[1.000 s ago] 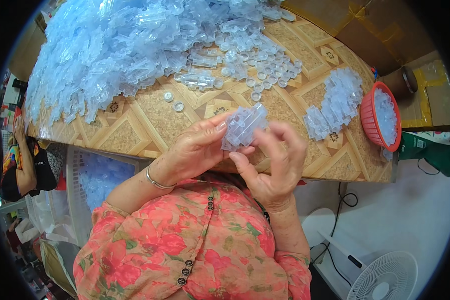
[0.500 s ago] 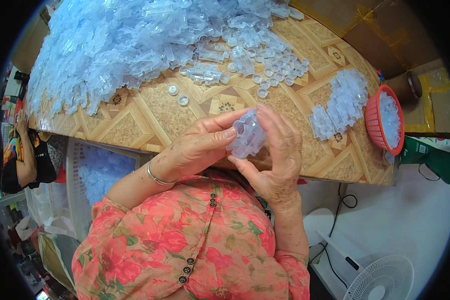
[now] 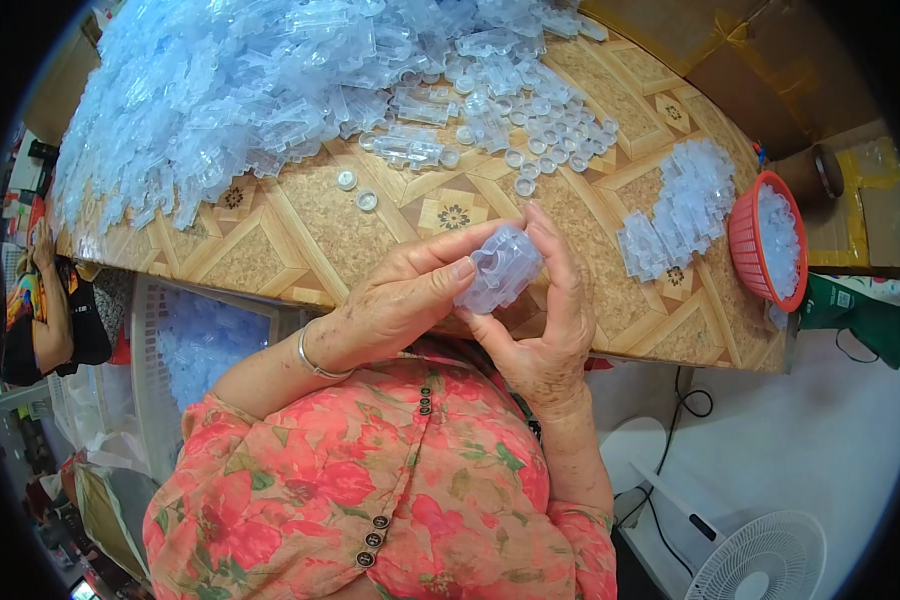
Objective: The person assembles small, clear plastic containers by hand. They pick up a container body and a lid from a pile on a wooden table, fit the lid onto the body, and place the assembled unit on the table. The process is repeated continuously throughout the clip.
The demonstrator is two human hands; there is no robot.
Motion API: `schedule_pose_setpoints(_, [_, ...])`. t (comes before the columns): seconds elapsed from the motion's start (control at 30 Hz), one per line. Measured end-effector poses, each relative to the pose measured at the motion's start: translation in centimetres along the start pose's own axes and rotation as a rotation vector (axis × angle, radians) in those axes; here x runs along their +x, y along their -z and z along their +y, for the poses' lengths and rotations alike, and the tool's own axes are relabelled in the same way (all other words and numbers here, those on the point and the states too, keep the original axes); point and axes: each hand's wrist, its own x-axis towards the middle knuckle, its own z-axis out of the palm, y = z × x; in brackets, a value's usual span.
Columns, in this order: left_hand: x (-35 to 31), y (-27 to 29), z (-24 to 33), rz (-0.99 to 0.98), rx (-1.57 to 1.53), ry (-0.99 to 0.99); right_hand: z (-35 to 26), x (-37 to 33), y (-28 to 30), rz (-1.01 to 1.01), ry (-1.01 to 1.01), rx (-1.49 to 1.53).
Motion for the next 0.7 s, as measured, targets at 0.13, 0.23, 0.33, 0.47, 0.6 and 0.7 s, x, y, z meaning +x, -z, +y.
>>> schedule_pose_setpoints(0.13, [0.0,0.0,0.0,0.039,-0.044,0.031,0.6,0.1,0.0,-0.048,0.059,0.013])
schedule_pose_setpoints(0.23, [-0.1,0.3,-0.1,0.033,-0.029,0.025,0.8,0.0,0.0,-0.082,0.064,0.055])
schedule_pose_setpoints(0.33, [-0.3,0.1,0.4,0.033,0.0,0.032,0.9,0.1,-0.1,-0.09,0.073,0.064])
schedule_pose_setpoints(0.47, [-0.4,0.2,0.5,0.033,0.063,0.027,1.0,0.0,-0.2,-0.085,0.057,0.074])
schedule_pose_setpoints(0.6, [-0.3,0.7,0.5,-0.01,0.479,-0.132,1.2,-0.1,-0.4,-0.06,0.086,0.091])
schedule_pose_setpoints(0.7, [-0.2,0.8,0.1,-0.035,0.841,-0.346,0.6,0.0,-0.3,-0.038,0.085,-0.03])
